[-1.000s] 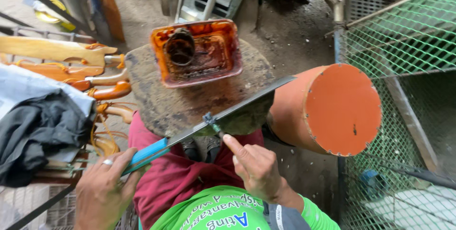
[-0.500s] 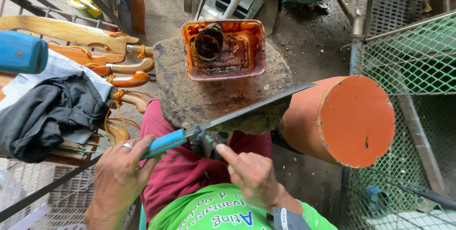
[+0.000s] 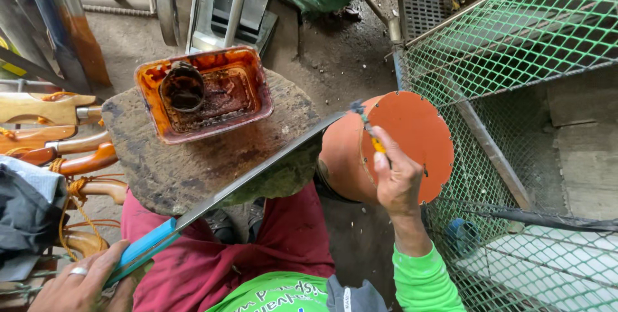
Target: The person sits on the floor and uses a small brush to apply a dark reddish-brown substance from a plastic container onto the blade of a long-handled tool. The person repeatedly dips the brush into the container and spreads the substance along the blade surface.
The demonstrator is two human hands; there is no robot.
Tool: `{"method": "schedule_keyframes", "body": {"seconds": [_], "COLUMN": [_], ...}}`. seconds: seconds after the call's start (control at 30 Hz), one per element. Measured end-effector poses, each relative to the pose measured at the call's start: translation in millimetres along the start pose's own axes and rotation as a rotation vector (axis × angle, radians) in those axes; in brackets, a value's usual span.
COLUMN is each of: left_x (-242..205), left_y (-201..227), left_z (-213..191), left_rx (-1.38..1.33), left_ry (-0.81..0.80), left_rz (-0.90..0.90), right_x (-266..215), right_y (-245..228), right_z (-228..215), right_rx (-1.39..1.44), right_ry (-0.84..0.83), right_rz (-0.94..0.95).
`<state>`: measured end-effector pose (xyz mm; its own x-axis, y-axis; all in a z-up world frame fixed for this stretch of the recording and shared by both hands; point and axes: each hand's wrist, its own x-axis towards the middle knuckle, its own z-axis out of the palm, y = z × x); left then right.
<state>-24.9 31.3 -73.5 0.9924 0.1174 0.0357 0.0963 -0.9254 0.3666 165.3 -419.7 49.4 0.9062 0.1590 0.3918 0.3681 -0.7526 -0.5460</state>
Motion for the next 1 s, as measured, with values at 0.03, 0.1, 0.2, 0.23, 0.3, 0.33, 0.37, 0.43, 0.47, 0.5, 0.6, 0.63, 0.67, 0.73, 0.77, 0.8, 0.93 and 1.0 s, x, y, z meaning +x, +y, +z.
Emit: {"method": "schedule_keyframes", "body": {"seconds": [0.03,0.1,0.2,0.23,0.3,0.33,0.37,0.43,0.47,0.5,0.6,0.63,0.67,0.73,0.77,0.8,0.93,1.0], "left_x": [-0.1,-1.4,0.3,2.6,1.3,0.9,1.3,4.5,6.3,8.5,7.3,4.7,5.6,11.5,15.7,16.7,17.6,17.1], "left_y": [0.1,-0.8,-1.9,-2.7,-1.5,-0.5,1.1,6.5,7.9,9.8,22.8,30.0,34.7,44.3,48.3,53.7,69.5,73.9], "left_z": [2.1,2.5,2.1,1.6,0.9,0.3,-0.4,-2.3,-6.2,-10.2,-21.7,-24.6,-29.3,-38.4,-43.1,-47.4,-60.4,-64.7], "left_rx": [-0.003,0.015,0.064,0.083,0.040,0.018,0.026,0.040,0.040,0.040,0.054,0.058,0.051,0.037,0.021,0.007,-0.039,-0.053], "left_ry": [0.028,-0.009,-0.002,0.015,0.007,0.005,0.008,0.009,-0.003,-0.015,0.004,0.017,0.048,0.116,0.095,0.075,0.088,0.086], "left_rz": [0.000,-0.031,-0.013,0.003,-0.008,-0.017,-0.025,-0.033,-0.014,0.005,-0.025,-0.051,-0.023,0.035,0.014,-0.019,-0.007,-0.026], "right_x": [1.0,-1.5,-8.1,-8.8,-8.9,-7.2,-4.9,-4.0,-4.4,-5.3,-0.7,1.6,-1.2,-8.1,-14.1,-21.2,-46.2,-56.3], "right_y": [1.2,1.9,4.8,6.0,7.5,7.8,8.1,7.3,6.2,4.4,0.1,-0.7,-3.9,-11.3,-17.4,-25.1,-59.4,-80.5], "right_z": [0.7,4.7,11.6,13.3,14.9,15.9,16.3,13.7,13.2,13.3,14.0,12.9,14.6,20.2,24.8,30.5,47.8,56.2], "right_rx": [0.001,0.059,0.051,0.034,0.011,0.001,0.030,0.083,0.092,0.100,0.138,0.150,0.109,0.029,0.032,0.043,0.193,0.234], "right_ry": [0.057,0.032,-0.011,-0.025,-0.018,-0.017,-0.013,-0.002,-0.001,-0.001,0.028,0.038,0.026,0.003,-0.024,-0.061,-0.224,-0.296], "right_rz": [-0.055,-0.054,0.004,0.030,0.303,0.436,0.279,-0.029,0.004,0.037,0.237,0.321,0.160,-0.162,-0.144,-0.131,-0.174,-0.194]}}
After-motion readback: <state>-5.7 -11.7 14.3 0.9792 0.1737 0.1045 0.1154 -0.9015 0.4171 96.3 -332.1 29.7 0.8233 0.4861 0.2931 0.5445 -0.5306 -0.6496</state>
